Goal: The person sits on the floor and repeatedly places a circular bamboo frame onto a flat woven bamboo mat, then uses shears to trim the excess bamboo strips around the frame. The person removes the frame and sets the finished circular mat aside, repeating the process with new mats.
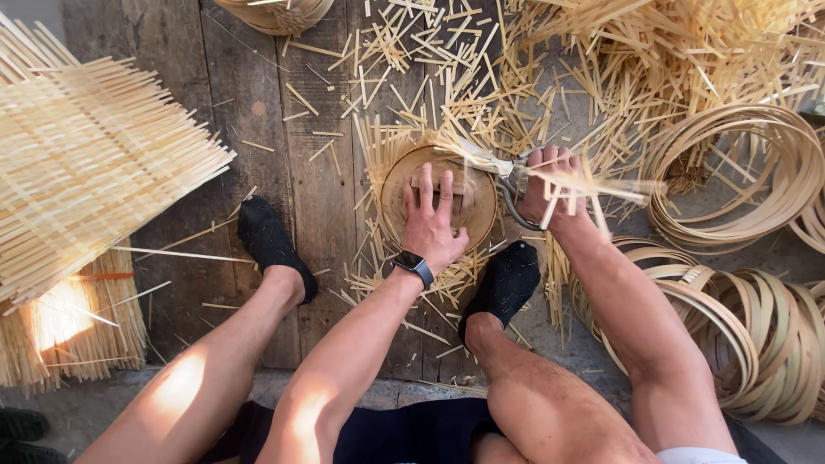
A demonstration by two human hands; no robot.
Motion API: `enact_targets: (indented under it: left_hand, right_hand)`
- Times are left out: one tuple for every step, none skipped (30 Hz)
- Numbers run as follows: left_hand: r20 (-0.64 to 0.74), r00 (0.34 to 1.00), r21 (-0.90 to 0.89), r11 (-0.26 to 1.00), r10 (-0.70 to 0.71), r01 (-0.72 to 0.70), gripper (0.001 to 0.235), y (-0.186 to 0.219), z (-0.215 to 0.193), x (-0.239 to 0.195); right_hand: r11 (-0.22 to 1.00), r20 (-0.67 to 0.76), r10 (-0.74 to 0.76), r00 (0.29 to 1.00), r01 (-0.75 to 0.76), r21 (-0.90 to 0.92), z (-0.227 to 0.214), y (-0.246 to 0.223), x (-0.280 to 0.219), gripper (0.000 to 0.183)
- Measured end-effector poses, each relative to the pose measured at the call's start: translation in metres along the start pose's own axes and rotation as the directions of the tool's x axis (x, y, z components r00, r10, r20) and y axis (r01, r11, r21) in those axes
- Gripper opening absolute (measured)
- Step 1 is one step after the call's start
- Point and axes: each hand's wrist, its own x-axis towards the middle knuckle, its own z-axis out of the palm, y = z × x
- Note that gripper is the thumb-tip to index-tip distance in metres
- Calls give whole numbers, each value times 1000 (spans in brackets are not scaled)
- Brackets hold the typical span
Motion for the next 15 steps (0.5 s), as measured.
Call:
enact_targets:
  left_hand:
    - [0,997,2,997,76,-76,113,-4,-3,1]
    - [25,993,4,994,112,-112,110,-8,-7,2]
    - [49,988,3,989,146,-146,107,-12,-10,2]
    - [73,981,1,984,179,-180,104,-15,-13,2]
    - [101,973,6,978,206,-207,104,-18,-16,3]
    - [128,964,10,972,232,-235,104,-21,-18,5]
    - [156,954,12,965,258,-263,104,-23,-19,6]
    - [194,940,6,958,280,-287,104,-24,-20,8]
    - [230,924,1,950,305,-313,104,-25,-21,11]
    - [265,906,-4,940,329,-340,105,-25,-23,14]
    - [271,895,9,928,355,-371,105,-27,-24,13]
    - [277,882,23,915,381,-403,105,-28,-24,12]
    - [283,868,37,900,408,-435,106,-29,-24,12]
    - [140,913,-24,923,384,-385,106,-28,-23,12]
    - [-5,941,-93,937,339,-338,107,-25,-21,9]
  right_hand:
    - [992,221,84,972,-103,75,-3,1,0,26]
    - [968,435,144,889,-218,125,-6,2,0,30]
    - [931,631,174,756,-335,145,-9,6,-1,36]
    - [964,427,133,894,-217,156,-11,10,-3,32]
    - [986,201,68,977,-97,138,-11,10,-4,30]
    - [996,-33,-15,999,18,91,-11,11,-4,31]
    - [995,-15,-28,999,30,95,-9,11,-4,40]
    - [994,3,-42,999,42,99,-7,12,-5,49]
    - [993,18,-53,998,51,102,-4,11,-3,58]
    - [994,34,-37,999,33,108,0,9,0,54]
    - [993,54,-23,998,16,115,5,8,0,51]
    - [993,74,-9,997,0,122,9,8,-1,49]
    - [993,85,-7,996,-3,116,12,9,0,42]
    - [994,96,-5,995,-6,110,14,9,0,35]
    - [995,107,-6,994,-5,102,14,12,0,29]
